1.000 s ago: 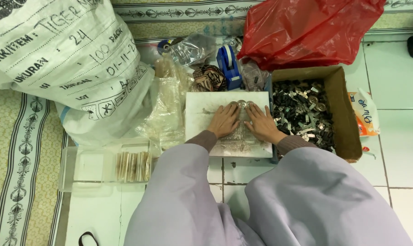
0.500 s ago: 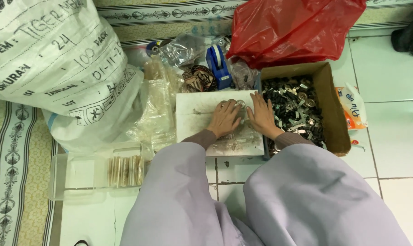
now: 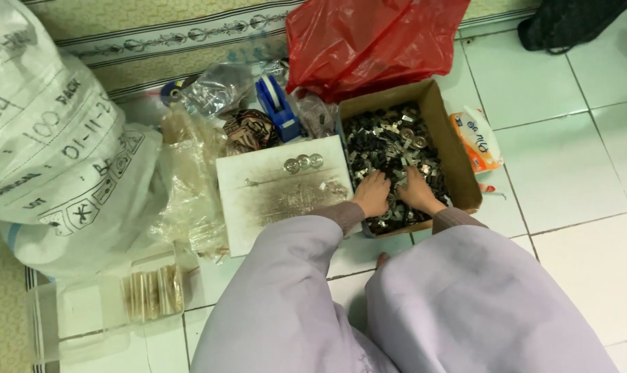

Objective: The person sorts metal hardware components by hand from a cardboard box, placing selected pieces onto a white surface and then into a plastic bag.

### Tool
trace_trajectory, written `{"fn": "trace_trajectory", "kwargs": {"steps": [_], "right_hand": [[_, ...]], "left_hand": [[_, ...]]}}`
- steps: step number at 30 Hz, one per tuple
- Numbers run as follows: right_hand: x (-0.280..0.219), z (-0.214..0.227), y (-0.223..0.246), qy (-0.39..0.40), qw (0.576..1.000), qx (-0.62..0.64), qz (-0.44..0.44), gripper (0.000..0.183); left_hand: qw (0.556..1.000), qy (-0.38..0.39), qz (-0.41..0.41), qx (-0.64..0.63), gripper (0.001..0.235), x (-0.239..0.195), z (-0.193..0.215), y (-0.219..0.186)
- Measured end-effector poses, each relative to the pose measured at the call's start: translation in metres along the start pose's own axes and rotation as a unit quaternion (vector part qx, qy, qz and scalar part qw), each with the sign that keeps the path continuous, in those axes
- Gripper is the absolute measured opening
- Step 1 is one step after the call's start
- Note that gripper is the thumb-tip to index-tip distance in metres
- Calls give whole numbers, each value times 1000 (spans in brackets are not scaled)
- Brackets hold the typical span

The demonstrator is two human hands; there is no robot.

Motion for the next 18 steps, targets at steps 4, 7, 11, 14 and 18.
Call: {"fn": "trace_trajectory", "kwargs": {"steps": [4, 7, 11, 14, 18], "right_hand": [[-17, -28, -21, 94, 992, -88, 11, 86], [-34, -30, -4, 123, 987, -97, 22, 74], [-28, -36, -6, 92, 987, -131, 32, 70], [-28, -42, -6, 73, 986, -149, 29, 67], [-37, -57, -1, 93, 984, -142, 48, 63]], "left_hand": [[986, 151, 54, -49, 67, 16, -84, 15], [979, 193, 62, 21, 60, 15, -96, 11], [983, 141, 52, 104, 43, 14, -85, 4], [981, 126, 36, 144, 33, 7, -93, 7], [970, 182, -29, 157, 15, -5, -126, 3]]}}
Point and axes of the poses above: each hand's wrist, its own x-axis towards the middle knuckle, its own z-axis out of the back of the hand, y = z × x, the point moved 8 cm from there along x, towards the middle knuckle, and after that the axes turned 1 degree about -x, right-handed, at the moved point
